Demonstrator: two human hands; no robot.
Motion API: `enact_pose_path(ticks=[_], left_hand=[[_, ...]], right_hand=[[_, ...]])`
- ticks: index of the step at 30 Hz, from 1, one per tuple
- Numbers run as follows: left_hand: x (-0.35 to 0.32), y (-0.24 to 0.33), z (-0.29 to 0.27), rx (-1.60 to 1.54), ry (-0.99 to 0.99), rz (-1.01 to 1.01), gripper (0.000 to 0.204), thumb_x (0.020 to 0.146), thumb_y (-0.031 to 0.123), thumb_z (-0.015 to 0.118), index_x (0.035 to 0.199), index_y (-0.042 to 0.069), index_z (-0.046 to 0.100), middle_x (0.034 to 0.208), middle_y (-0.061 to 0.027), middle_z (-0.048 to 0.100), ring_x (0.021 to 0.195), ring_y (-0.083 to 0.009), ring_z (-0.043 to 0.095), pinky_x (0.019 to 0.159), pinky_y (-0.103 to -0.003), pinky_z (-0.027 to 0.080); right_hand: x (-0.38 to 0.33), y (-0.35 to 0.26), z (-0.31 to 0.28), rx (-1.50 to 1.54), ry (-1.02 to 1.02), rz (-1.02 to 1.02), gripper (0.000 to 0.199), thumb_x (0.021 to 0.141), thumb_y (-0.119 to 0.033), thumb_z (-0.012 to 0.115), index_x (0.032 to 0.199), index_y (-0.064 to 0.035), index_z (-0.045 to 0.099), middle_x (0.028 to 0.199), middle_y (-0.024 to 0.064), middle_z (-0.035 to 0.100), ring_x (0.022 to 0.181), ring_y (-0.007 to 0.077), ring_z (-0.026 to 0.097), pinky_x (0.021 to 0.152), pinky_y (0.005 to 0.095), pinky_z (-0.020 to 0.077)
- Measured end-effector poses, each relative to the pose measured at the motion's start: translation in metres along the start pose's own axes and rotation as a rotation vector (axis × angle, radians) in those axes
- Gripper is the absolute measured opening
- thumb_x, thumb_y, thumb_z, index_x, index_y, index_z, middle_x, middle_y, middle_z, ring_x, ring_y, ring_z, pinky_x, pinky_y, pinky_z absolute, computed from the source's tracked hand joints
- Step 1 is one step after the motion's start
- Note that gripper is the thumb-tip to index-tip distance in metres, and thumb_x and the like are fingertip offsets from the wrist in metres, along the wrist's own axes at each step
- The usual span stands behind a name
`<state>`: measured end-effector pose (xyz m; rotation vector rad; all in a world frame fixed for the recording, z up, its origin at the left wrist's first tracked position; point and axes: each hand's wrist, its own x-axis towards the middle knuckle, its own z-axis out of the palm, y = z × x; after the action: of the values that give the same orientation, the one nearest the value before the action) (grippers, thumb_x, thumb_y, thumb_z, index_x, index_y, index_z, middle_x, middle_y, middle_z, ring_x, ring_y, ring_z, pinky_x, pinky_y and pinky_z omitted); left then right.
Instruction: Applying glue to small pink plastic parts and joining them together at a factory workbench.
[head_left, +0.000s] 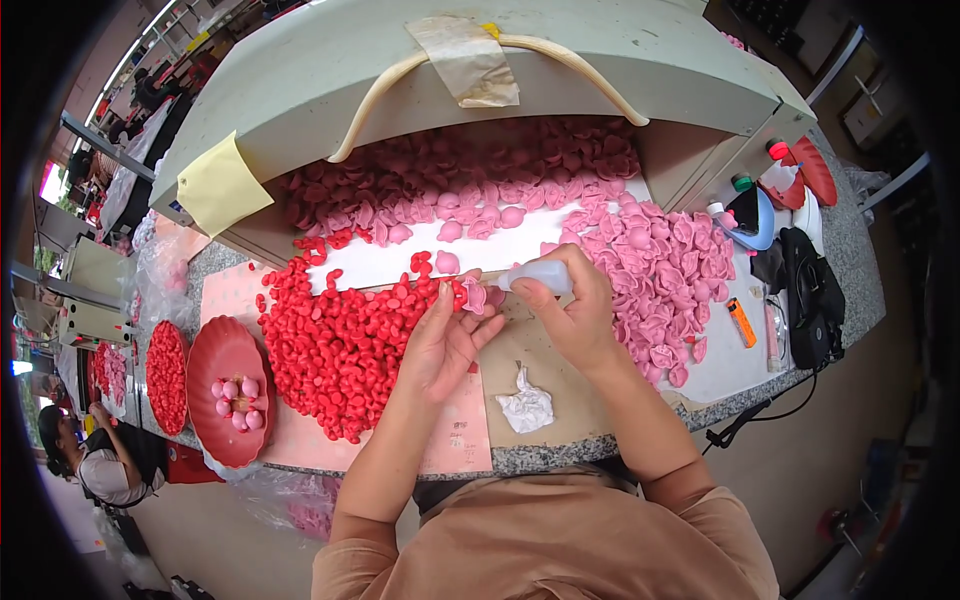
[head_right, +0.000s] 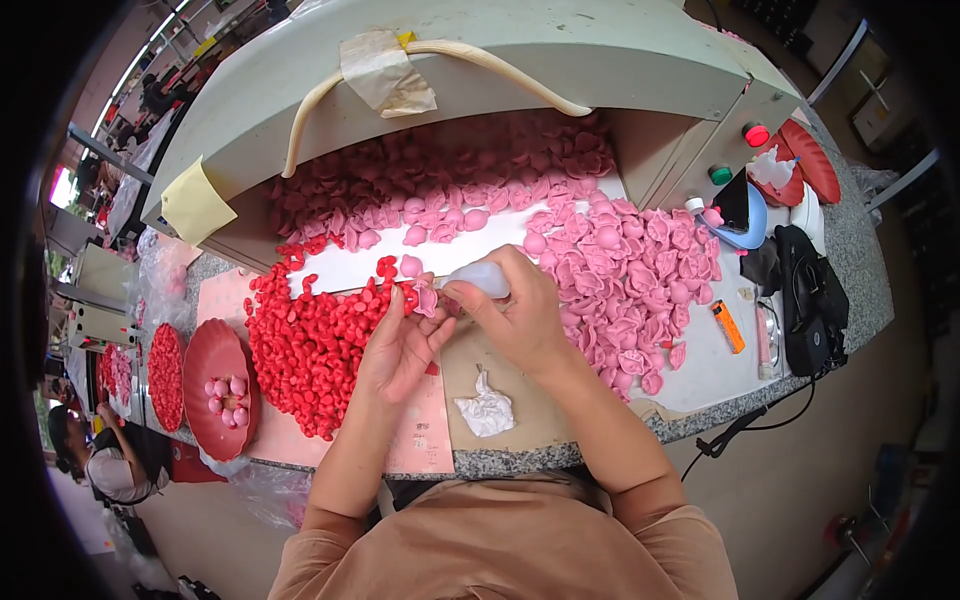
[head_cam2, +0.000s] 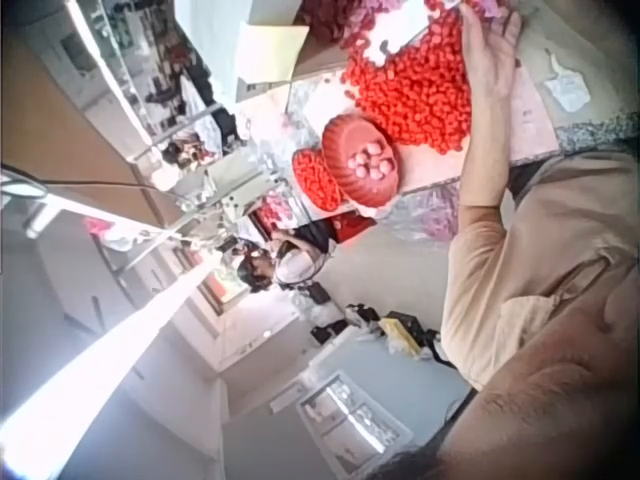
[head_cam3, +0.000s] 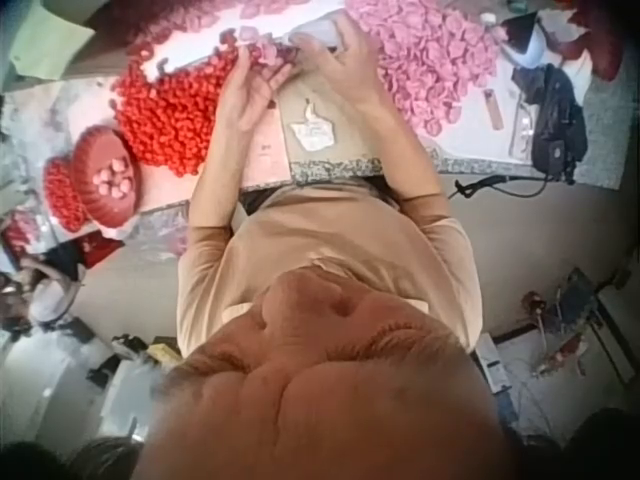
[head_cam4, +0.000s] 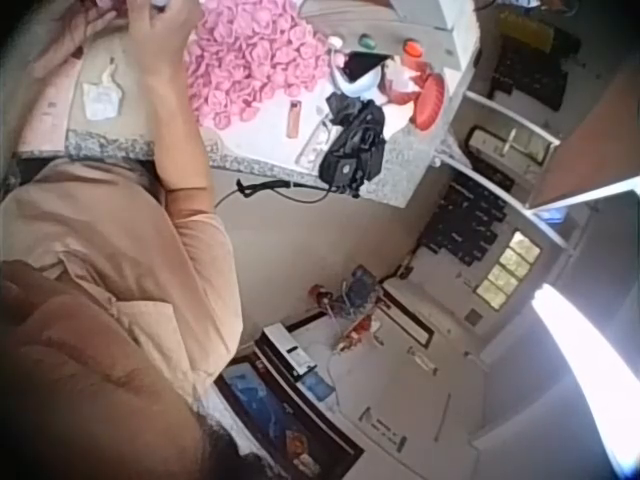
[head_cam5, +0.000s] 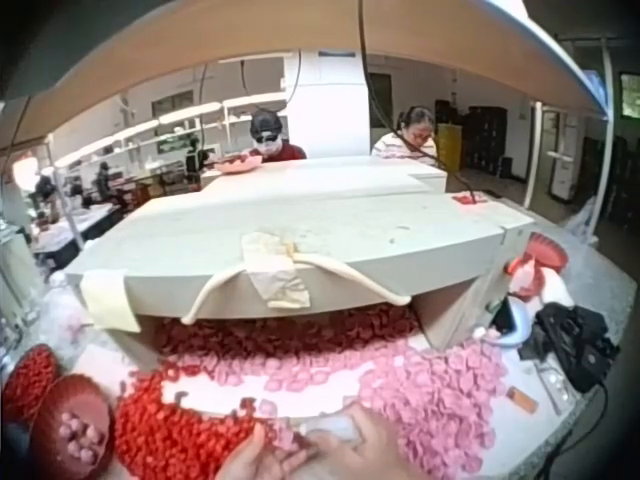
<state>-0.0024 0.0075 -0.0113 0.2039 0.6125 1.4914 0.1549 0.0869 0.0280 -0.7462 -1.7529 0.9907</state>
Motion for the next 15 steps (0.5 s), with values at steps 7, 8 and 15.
enact_pose_path(ticks=[7, 8, 15], left_hand=[[0.0011, -0.0008, -0.0015, 0.002, 0.017, 0.000, 0.037, 0.095, 0.033, 0.046, 0.117, 0.004, 0.050, 0.109, -0.0101, 0.058, 0.098, -0.0186, 0.058, 0.090, -0.040, 0.048], [0.0016, -0.0010, -0.0024, 0.007, 0.001, -0.006, 0.036, 0.095, 0.033, 0.046, 0.116, 0.003, 0.050, 0.109, -0.0107, 0.058, 0.099, -0.0189, 0.058, 0.090, -0.040, 0.048], [0.0011, 0.0016, -0.0014, 0.011, 0.005, -0.036, 0.036, 0.096, 0.033, 0.042, 0.113, 0.002, 0.050, 0.110, -0.0135, 0.057, 0.103, -0.0215, 0.056, 0.089, -0.040, 0.049]], right_hand=[[-0.0002, 0.0033, -0.0003, -0.027, -0.008, -0.048, 0.023, 0.080, -0.021, 0.068, 0.085, -0.0024, 0.055, 0.074, 0.0058, 0.059, 0.065, 0.0108, 0.055, 0.058, 0.0250, 0.0429], [-0.0002, 0.0046, -0.0007, -0.053, 0.004, -0.074, 0.023, 0.080, -0.021, 0.068, 0.085, -0.0025, 0.055, 0.074, 0.0058, 0.059, 0.065, 0.0109, 0.055, 0.058, 0.0251, 0.0429], [-0.0011, 0.0093, -0.0021, -0.105, -0.027, -0.127, 0.022, 0.080, -0.020, 0.069, 0.085, -0.0026, 0.056, 0.075, 0.0059, 0.059, 0.065, 0.0127, 0.056, 0.057, 0.0252, 0.0428]])
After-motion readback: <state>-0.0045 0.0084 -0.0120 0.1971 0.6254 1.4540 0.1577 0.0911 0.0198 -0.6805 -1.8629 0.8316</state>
